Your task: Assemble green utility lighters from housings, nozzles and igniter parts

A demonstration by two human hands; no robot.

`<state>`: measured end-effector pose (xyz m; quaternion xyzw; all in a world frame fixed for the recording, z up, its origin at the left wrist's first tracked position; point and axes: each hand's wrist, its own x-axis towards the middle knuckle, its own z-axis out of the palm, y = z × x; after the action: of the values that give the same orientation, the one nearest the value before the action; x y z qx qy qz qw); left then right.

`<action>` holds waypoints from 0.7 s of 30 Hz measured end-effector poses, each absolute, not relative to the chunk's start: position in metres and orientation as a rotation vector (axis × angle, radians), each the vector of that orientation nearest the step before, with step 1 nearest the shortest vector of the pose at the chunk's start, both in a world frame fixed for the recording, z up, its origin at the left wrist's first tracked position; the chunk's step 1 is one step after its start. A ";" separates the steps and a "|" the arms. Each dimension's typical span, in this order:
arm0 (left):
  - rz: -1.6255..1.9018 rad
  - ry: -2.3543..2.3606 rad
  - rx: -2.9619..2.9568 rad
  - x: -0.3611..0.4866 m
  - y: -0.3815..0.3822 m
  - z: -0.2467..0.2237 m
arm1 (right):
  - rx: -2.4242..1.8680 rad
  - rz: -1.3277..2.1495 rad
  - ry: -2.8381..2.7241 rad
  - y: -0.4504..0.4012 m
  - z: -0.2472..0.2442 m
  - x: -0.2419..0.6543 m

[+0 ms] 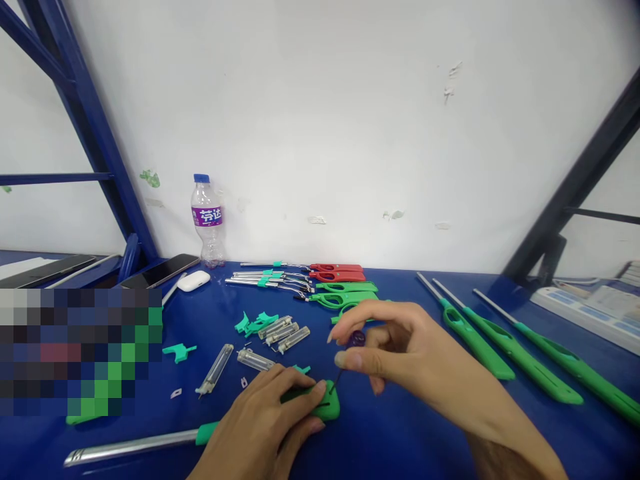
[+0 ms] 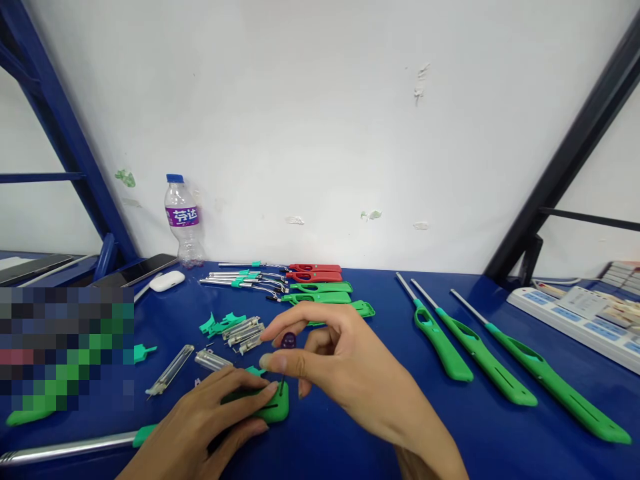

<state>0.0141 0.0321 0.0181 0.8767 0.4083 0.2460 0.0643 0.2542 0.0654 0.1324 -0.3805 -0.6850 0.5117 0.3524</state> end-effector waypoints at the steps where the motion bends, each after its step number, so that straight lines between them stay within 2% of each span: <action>1: 0.750 1.228 2.652 0.014 0.032 0.018 | -0.999 1.276 -1.762 0.066 0.132 0.253; 5: 0.755 1.230 2.687 0.013 0.034 0.017 | -0.984 1.193 -1.767 0.064 0.130 0.253; 12: 0.769 1.246 2.740 0.010 0.033 0.017 | -0.835 1.330 -1.887 0.062 0.130 0.263; 17: 0.825 1.209 2.760 0.010 0.037 0.015 | -0.955 1.113 -1.898 0.062 0.130 0.251; 21: 0.848 1.149 2.796 0.007 0.042 0.011 | -1.099 0.801 -1.973 0.061 0.128 0.243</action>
<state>0.0067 0.0422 0.0114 0.8905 0.3661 0.2702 0.0010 0.2434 0.0610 0.1282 -0.4272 -0.7668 0.3114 0.3641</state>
